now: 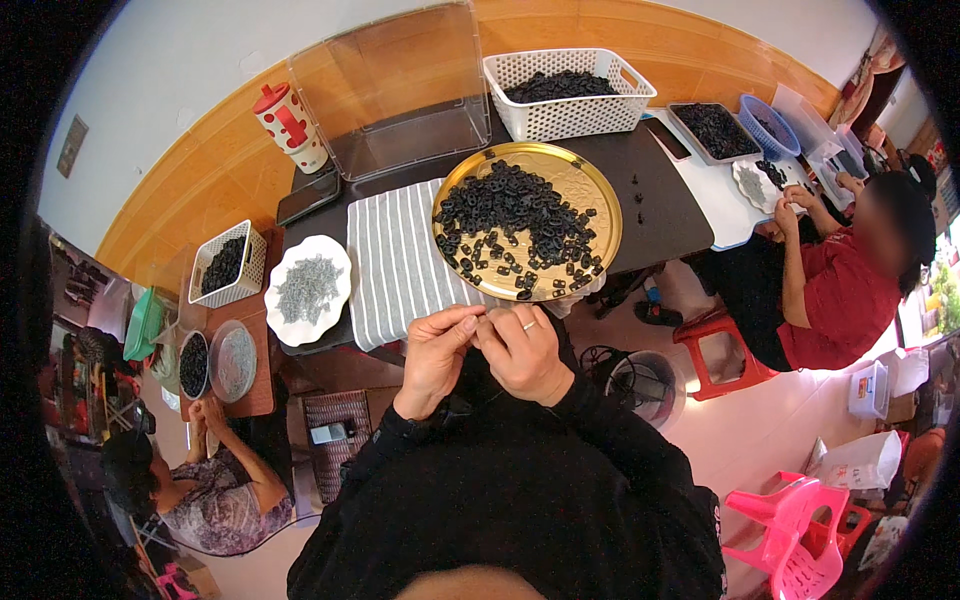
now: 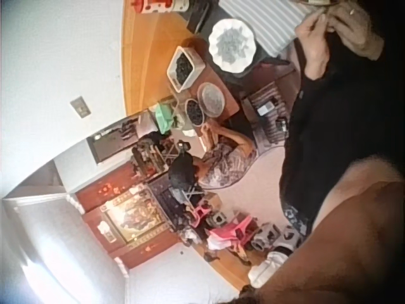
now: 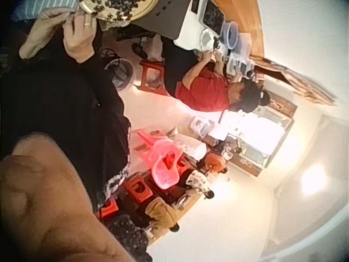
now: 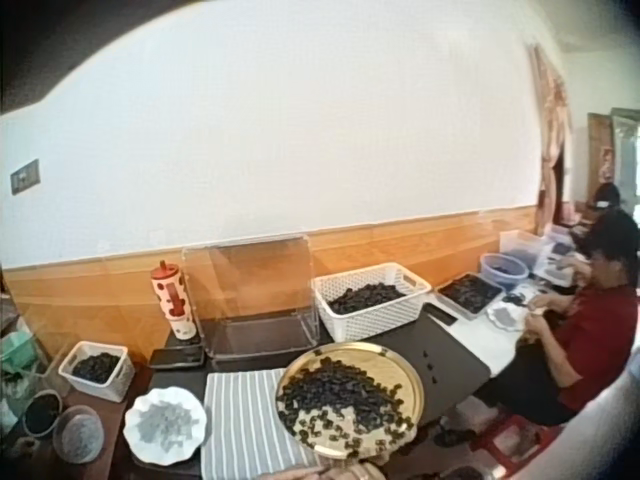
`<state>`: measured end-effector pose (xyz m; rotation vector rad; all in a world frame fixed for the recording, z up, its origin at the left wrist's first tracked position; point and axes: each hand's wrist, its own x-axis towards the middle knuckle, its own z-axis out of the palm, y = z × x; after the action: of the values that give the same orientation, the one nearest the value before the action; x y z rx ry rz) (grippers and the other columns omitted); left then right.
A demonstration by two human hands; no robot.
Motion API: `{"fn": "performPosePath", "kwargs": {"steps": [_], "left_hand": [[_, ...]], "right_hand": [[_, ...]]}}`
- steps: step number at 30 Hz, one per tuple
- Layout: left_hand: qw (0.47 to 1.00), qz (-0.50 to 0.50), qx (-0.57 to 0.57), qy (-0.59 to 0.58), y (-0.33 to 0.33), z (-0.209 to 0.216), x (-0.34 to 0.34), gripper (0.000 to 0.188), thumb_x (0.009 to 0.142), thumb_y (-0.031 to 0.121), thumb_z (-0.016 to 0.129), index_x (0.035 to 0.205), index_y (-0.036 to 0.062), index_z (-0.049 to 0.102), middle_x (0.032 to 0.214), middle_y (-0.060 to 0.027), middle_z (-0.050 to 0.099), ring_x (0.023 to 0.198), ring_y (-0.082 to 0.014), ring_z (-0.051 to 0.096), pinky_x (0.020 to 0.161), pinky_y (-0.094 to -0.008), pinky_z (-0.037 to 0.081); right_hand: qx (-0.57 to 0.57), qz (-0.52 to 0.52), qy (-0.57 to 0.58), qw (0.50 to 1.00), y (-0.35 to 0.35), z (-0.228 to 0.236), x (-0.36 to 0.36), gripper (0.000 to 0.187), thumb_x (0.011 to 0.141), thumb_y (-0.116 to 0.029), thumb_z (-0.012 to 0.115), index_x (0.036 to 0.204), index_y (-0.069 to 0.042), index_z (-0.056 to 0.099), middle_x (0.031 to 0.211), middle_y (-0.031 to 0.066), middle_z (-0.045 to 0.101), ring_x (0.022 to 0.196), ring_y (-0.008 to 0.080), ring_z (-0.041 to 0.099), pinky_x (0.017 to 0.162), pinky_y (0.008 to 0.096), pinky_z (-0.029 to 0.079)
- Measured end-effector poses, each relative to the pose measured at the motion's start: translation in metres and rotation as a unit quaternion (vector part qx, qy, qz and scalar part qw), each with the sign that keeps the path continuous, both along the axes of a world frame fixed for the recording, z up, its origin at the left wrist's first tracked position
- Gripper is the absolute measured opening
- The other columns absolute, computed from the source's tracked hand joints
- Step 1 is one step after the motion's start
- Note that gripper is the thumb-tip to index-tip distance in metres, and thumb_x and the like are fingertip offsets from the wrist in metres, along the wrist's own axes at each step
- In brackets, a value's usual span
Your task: The person picks up a black plastic toggle and a metal spring by hand, inserts the spring into the toggle, and places the assembled piece onto a striped cloth, repeating this process several times before briefly touching a smartphone.
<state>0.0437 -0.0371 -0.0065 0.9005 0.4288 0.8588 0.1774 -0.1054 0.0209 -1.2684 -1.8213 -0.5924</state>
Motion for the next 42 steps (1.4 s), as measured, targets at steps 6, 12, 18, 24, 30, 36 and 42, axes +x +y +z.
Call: {"fn": "performPosePath", "kwargs": {"steps": [6,12,18,24,30,36,42], "left_hand": [[0.998,-0.048,-0.022,0.028,-0.002,-0.006,-0.004,0.018,0.089,-0.001,0.062,0.106,-0.0045,0.068,0.092,-0.0094,0.068,0.073,-0.0113,0.061,0.066,-0.0217,0.050],[0.998,-0.048,0.002,0.041,-0.011,-0.004,-0.007,0.018,0.088,-0.003,0.061,0.105,-0.0045,0.068,0.089,-0.0098,0.068,0.073,-0.0126,0.063,0.064,-0.0220,0.050],[0.995,0.014,0.025,0.100,-0.009,0.000,-0.020,0.014,0.087,-0.002,0.064,0.101,-0.0040,0.068,0.083,-0.0095,0.068,0.069,-0.0136,0.064,0.058,-0.0220,0.049],[0.995,0.032,0.032,0.092,-0.008,0.009,-0.027,0.015,0.086,-0.002,0.065,0.100,-0.0041,0.068,0.085,-0.0084,0.068,0.070,-0.0124,0.064,0.061,-0.0219,0.050],[0.993,0.042,0.049,0.097,-0.004,0.010,-0.031,0.018,0.086,-0.005,0.063,0.103,-0.0043,0.068,0.088,-0.0074,0.067,0.073,-0.0118,0.062,0.063,-0.0215,0.049],[0.992,0.032,0.068,0.106,-0.005,0.007,-0.025,0.018,0.088,-0.004,0.059,0.104,-0.0037,0.068,0.092,-0.0060,0.064,0.077,-0.0111,0.060,0.066,-0.0214,0.047],[0.991,0.016,0.077,0.108,0.009,0.001,-0.015,0.019,0.089,-0.005,0.057,0.105,-0.0033,0.068,0.093,-0.0063,0.062,0.078,-0.0119,0.060,0.067,-0.0220,0.047]], "right_hand": [[-0.053,0.040,0.047,0.997,-0.013,-0.008,0.004,0.025,0.067,-0.003,0.065,0.090,0.004,0.061,0.089,0.0116,0.055,0.074,0.0255,0.054,0.065,0.0342,0.047],[-0.091,0.099,0.168,0.977,-0.023,-0.012,0.006,0.025,0.065,0.008,0.066,0.089,0.003,0.063,0.089,0.0118,0.058,0.074,0.0278,0.057,0.062,0.0340,0.047],[-0.099,0.033,0.232,0.967,-0.012,-0.009,0.047,0.011,0.075,0.005,0.062,0.085,0.002,0.063,0.083,0.0133,0.059,0.073,0.0303,0.059,0.063,0.0368,0.048],[-0.206,-0.007,0.248,0.947,0.014,-0.003,0.090,0.011,0.077,0.002,0.061,0.088,0.002,0.062,0.077,0.0150,0.060,0.075,0.0332,0.060,0.066,0.0390,0.048],[-0.246,0.014,0.100,0.964,0.020,0.006,0.102,0.008,0.077,0.001,0.057,0.084,0.001,0.060,0.077,0.0153,0.061,0.074,0.0348,0.058,0.065,0.0426,0.046],[-0.269,0.025,0.044,0.962,0.022,0.001,0.102,0.008,0.073,0.000,0.056,0.081,0.000,0.058,0.074,0.0149,0.061,0.075,0.0343,0.058,0.066,0.0427,0.047],[-0.283,0.019,-0.057,0.957,0.028,0.001,0.094,0.007,0.071,-0.003,0.057,0.076,-0.001,0.054,0.074,0.0137,0.061,0.075,0.0313,0.058,0.070,0.0381,0.047]]}}
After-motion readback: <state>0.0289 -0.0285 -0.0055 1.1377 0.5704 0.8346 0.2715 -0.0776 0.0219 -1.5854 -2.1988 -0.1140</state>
